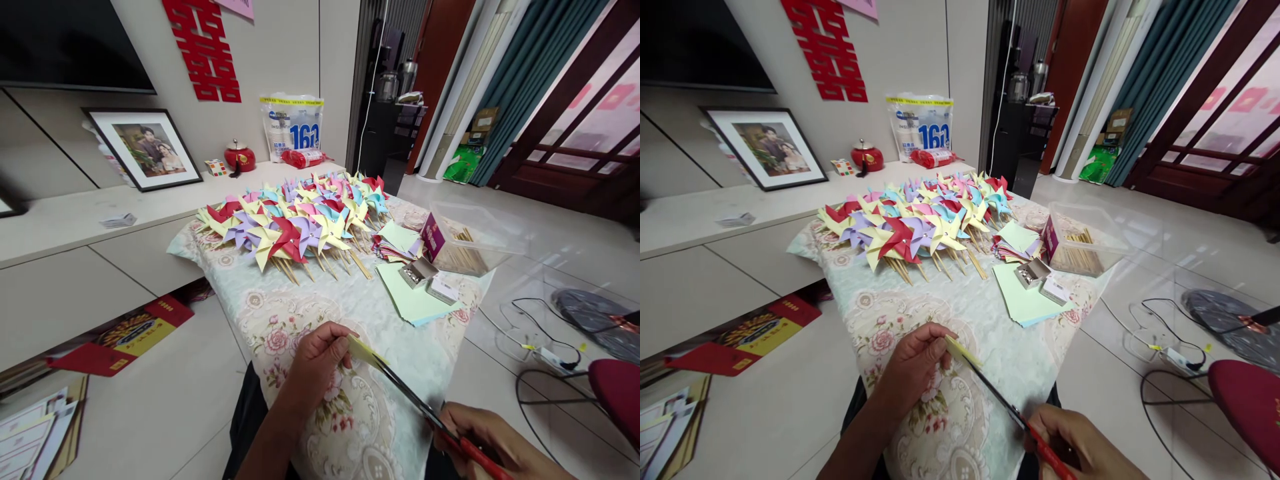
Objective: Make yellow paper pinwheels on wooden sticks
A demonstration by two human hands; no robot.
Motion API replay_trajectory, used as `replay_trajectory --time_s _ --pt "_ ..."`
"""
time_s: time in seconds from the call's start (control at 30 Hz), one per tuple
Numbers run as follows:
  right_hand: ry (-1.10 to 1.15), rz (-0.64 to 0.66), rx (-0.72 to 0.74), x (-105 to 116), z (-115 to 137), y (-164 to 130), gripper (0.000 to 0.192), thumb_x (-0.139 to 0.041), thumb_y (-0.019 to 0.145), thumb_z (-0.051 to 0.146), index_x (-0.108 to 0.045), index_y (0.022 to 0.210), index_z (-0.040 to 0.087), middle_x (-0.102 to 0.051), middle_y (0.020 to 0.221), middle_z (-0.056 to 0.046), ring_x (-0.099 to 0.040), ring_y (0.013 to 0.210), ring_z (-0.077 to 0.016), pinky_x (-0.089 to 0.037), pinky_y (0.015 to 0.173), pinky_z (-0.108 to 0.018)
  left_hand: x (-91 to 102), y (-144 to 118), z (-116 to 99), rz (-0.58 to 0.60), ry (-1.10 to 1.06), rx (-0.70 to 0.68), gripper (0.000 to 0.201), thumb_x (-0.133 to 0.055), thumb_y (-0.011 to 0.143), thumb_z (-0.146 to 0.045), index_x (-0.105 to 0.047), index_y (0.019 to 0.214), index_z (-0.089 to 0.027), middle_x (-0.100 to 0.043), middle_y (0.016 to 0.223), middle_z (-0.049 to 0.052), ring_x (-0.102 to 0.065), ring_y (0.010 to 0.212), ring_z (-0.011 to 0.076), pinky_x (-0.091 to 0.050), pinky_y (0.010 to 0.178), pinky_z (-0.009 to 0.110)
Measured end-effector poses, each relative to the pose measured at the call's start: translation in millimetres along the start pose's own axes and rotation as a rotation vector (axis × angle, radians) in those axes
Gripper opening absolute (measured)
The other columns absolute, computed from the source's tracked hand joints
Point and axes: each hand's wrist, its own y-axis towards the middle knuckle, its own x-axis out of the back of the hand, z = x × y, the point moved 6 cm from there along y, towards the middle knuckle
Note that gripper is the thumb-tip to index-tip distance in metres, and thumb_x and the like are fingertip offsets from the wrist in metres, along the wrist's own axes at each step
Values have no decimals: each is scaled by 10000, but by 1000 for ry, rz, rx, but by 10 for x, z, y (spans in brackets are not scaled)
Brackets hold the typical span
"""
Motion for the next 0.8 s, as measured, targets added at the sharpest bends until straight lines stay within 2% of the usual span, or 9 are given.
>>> replay_trajectory --time_s 0.1,0.2,0.37,0.63,0.8 --pt "35 68 16 -5 -217 117 591 -689 705 752 -482 781 204 -425 652 52 -318 520 -62 -249 460 -187 -7 7 5 21 16 8 223 -744 773 -388 -722 817 -171 -619 567 -11 -514 529 107 -341 525 217" --pt "50 70 8 9 -356 164 532 -743 710 665 -500 792 199 -418 652 57 -330 517 -59 -263 459 -187 -7 12 14 38 17 -2 202 -735 782 -374 -719 816 -176 -622 570 -19 -514 530 101 -355 536 217" --pt "105 0 12 18 -369 116 434 -758 730 558 -548 824 189 -414 651 57 -342 514 -63 -269 454 -193 4 6 25 40 33 -15 195 -719 804 -369 -724 836 -177 -626 572 -17 -522 543 101 -354 538 215" --pt "190 82 -30 -53 -381 166 602 -809 583 663 -547 834 183 -426 597 75 -352 469 -45 -238 429 -188 -2 3 15 16 36 17 236 -732 784 -414 -715 822 -182 -624 563 -11 -464 479 89 -273 440 197" --pt "168 77 -47 -21 -429 179 553 -833 600 613 -529 782 188 -412 567 87 -343 457 -37 -228 413 -177 8 0 28 6 52 37 257 -730 777 -427 -715 832 -176 -624 559 -17 -367 397 60 -227 394 196"
